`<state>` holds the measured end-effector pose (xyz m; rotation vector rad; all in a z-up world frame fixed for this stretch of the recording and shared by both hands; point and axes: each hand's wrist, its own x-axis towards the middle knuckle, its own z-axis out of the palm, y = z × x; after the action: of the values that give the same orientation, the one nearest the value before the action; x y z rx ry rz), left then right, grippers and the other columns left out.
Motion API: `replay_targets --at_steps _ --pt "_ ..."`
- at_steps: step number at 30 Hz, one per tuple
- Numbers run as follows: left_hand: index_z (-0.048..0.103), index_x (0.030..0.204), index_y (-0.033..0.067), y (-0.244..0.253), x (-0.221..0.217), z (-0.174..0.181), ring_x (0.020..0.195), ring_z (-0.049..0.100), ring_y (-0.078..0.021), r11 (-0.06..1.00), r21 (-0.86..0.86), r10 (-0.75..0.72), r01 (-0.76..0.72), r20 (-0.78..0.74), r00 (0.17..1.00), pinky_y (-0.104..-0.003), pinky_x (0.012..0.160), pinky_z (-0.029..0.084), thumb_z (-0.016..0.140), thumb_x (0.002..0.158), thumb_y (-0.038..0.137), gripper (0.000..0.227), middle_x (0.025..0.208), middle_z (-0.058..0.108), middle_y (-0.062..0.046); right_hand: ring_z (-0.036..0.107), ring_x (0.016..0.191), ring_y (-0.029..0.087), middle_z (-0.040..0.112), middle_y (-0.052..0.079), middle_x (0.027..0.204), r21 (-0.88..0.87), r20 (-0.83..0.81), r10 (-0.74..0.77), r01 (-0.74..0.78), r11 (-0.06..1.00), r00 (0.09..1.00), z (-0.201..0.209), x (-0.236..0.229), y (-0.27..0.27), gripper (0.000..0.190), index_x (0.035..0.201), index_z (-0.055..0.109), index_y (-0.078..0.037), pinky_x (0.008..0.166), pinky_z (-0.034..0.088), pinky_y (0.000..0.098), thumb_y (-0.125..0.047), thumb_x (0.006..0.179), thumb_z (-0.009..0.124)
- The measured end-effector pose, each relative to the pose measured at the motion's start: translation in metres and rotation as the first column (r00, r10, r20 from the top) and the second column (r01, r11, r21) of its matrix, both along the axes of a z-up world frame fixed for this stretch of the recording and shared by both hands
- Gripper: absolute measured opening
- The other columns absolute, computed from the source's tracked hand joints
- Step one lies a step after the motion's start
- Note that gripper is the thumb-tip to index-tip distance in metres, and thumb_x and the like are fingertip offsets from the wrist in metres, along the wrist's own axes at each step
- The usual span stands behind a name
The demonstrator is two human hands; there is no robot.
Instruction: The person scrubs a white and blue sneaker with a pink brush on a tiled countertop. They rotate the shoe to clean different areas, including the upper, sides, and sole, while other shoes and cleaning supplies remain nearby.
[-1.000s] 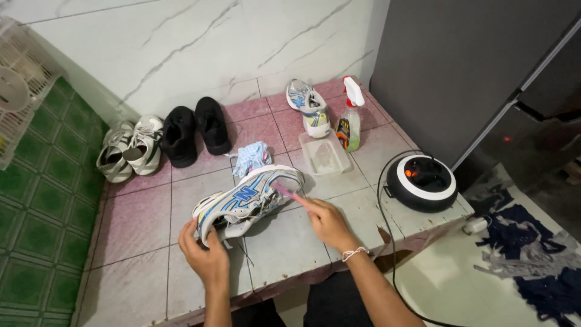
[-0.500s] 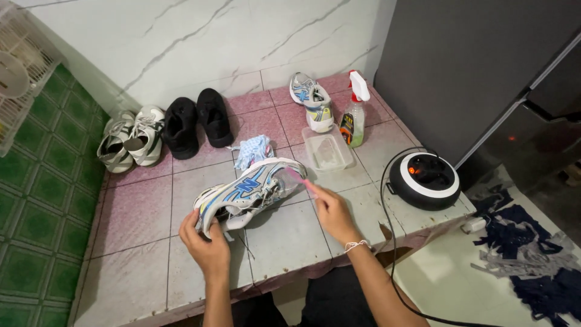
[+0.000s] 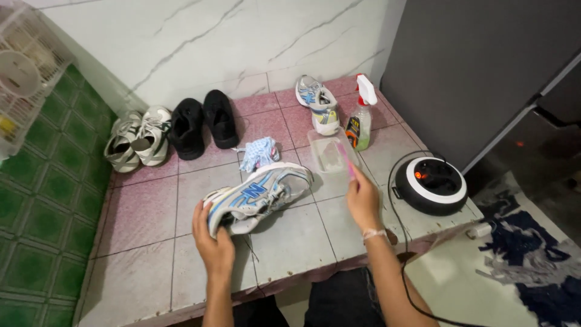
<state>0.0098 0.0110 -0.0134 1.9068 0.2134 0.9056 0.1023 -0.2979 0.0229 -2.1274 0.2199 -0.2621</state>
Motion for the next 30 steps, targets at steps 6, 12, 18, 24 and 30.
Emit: replay_targets --at_steps 6,12,18,24,30 --pt "0.068 0.126 0.0088 0.036 0.017 0.032 0.126 0.058 -0.029 0.996 -0.084 -0.001 -0.018 -0.215 0.977 -0.039 0.112 0.041 0.04 0.077 -0.002 0.058 0.131 0.067 -0.012 0.065 0.089 0.045 0.073 0.02 0.103 -0.257 -0.011 0.001 -0.004 0.966 1.0 -0.053 0.041 -0.028 0.054 0.137 0.064 -0.034 0.075 0.049 0.0503 -0.018 0.091 0.04" --pt "0.077 0.116 0.0314 0.084 0.054 0.018 0.122 0.062 -0.0319 0.995 -0.019 -0.094 0.094 -0.418 0.904 -0.043 0.109 0.043 0.046 0.074 0.004 0.059 0.117 0.073 -0.007 0.066 0.112 0.041 0.072 0.019 0.118 -0.292 -0.044 0.0 -0.012 0.956 0.999 -0.01 0.016 -0.012 0.048 0.141 0.062 -0.033 0.091 0.054 0.0514 -0.019 0.099 0.045" --pt "0.08 0.109 0.0262 0.061 0.066 0.045 0.113 0.065 -0.0309 0.979 -0.171 -0.178 0.113 -0.433 0.884 -0.042 0.103 0.046 0.046 0.078 0.005 0.051 0.107 0.074 -0.012 0.063 0.117 0.039 0.068 0.023 0.123 -0.093 0.117 0.158 -0.148 0.985 0.98 0.024 -0.018 0.01 0.047 0.137 0.066 -0.019 0.095 0.052 0.048 -0.012 0.093 0.052" --pt "0.073 0.117 0.0168 0.04 0.066 0.034 0.111 0.066 -0.0256 0.953 -0.3 -0.111 0.046 -0.204 0.973 -0.04 0.099 0.049 0.057 0.086 0.015 0.034 0.11 0.074 -0.012 0.067 0.117 0.036 0.074 0.018 0.122 0.036 -0.006 0.616 -0.615 0.788 0.788 0.034 -0.049 0.017 0.044 0.123 0.075 -0.01 0.099 0.052 0.047 0.0 0.087 0.052" --pt "0.051 0.146 0.0162 0.037 0.048 0.023 0.134 0.052 -0.0327 0.955 -0.256 -0.191 0.148 -0.153 0.969 -0.047 0.114 0.04 0.057 0.098 0.027 0.05 0.139 0.061 -0.017 0.068 0.117 0.03 0.074 0.011 0.123 -0.071 -0.108 0.638 -0.646 0.76 0.762 0.025 -0.03 0.009 0.046 0.127 0.075 -0.019 0.098 0.053 0.042 -0.005 0.088 0.053"
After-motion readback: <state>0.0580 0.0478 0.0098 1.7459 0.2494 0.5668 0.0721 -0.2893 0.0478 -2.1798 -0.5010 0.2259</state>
